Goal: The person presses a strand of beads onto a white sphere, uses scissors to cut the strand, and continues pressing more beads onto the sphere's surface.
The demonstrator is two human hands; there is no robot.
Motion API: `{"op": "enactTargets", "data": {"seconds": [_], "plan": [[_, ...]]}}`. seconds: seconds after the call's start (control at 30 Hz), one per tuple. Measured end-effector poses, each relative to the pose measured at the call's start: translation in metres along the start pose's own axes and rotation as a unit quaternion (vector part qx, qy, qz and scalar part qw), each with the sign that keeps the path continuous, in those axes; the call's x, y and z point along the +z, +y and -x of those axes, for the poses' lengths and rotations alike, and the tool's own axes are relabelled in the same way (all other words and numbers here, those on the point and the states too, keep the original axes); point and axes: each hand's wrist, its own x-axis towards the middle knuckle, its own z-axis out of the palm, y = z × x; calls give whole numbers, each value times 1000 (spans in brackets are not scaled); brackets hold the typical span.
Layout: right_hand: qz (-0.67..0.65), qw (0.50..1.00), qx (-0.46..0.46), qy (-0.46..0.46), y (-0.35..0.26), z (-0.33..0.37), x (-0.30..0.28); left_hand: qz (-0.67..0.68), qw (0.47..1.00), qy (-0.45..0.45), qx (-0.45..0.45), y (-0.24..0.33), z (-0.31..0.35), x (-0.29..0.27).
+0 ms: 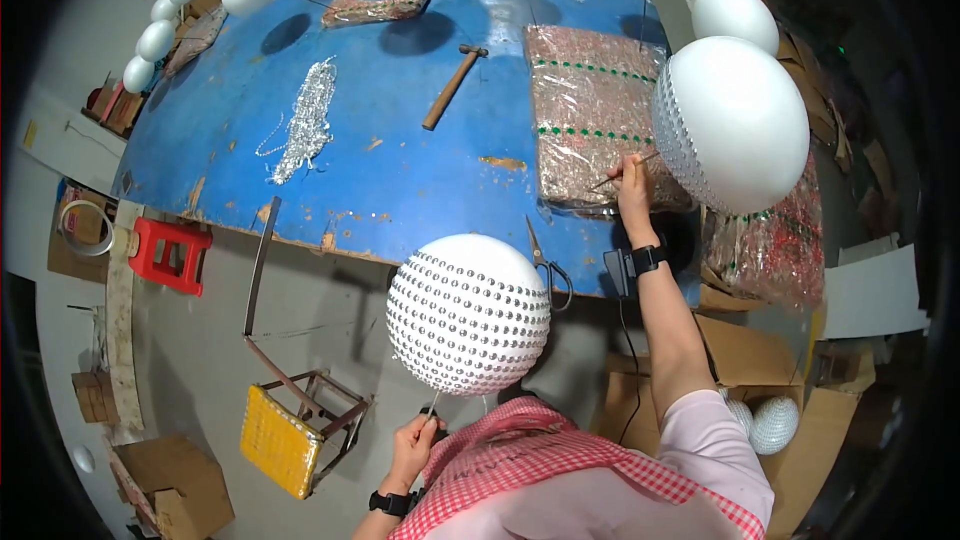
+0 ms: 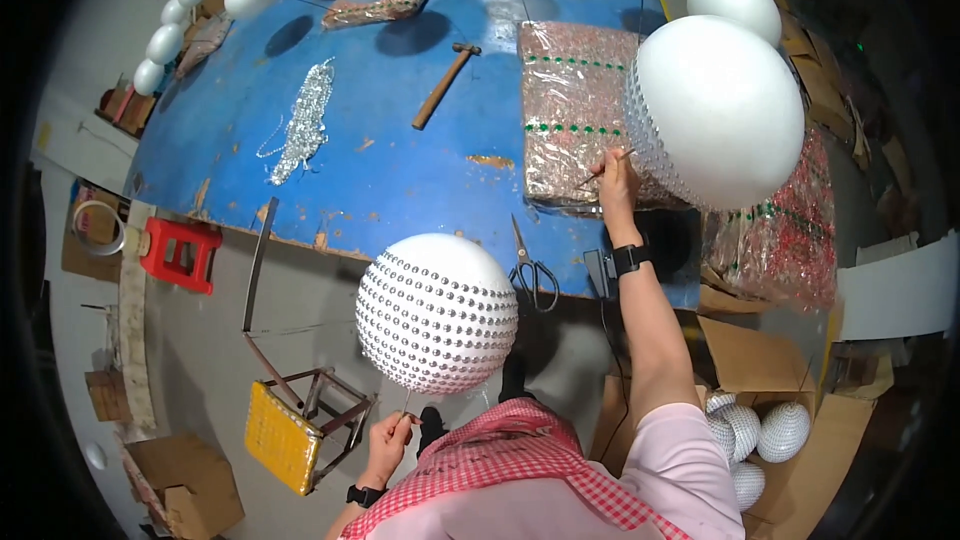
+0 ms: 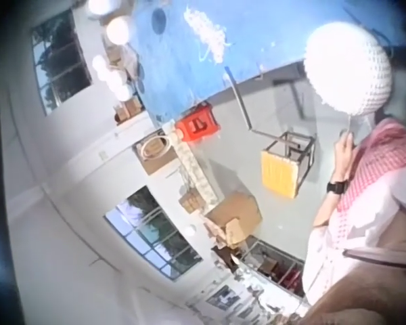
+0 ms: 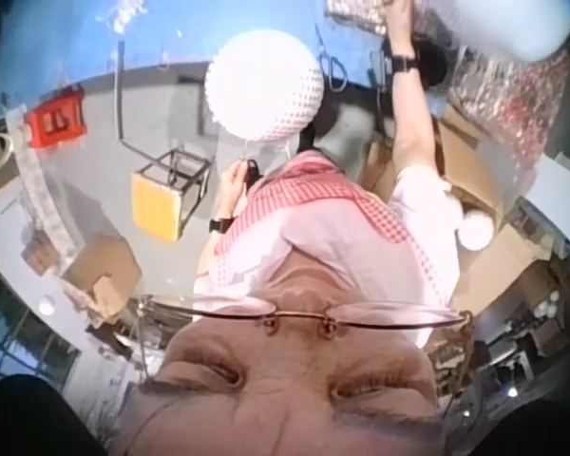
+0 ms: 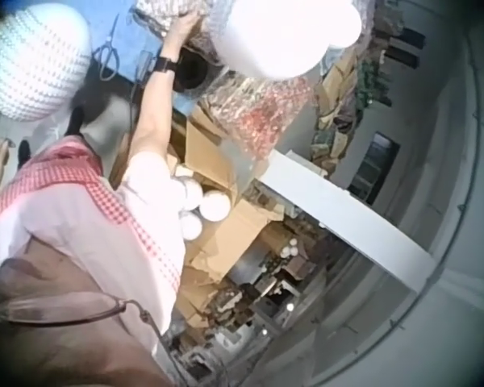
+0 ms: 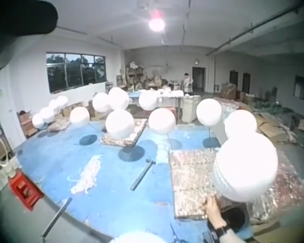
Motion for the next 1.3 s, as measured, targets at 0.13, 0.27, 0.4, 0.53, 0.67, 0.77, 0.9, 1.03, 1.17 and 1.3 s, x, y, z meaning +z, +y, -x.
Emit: {"op": "enactTargets", "data": {"seconds": [0.13,0.27,0.4,0.53,0.67,0.77,0.9,1.03,1.17,1.3], "plan": [[4,1000,-10,-28,-62,-7,0,19,1000,16,-3,-5,3,1],[-76,995,-65,-11,-70,-22,13,18,999,26,-32,1,2,-2],[123,989,-82,-8,13,-21,12,18,1000,22,-10,4,-14,-2],[86,995,-44,-4,1,-36,19,-9,1000,14,-9,-4,-3,-19],[47,998,-52,-6,-50,-20,23,-10,1000,10,-11,-3,-5,-25],[-20,994,-108,-13,-96,-42,23,0,1000,19,-12,-8,-10,-21],[159,963,-216,-36,-50,-55,29,0,999,21,-25,-10,-12,-25],[209,968,-142,-13,45,-12,42,-2,999,11,-33,-6,-16,-20],[133,986,-59,-82,13,10,66,-6,999,35,-33,-17,-2,-21],[144,988,20,-51,21,7,52,0,999,16,-32,-21,-9,-21]]}}
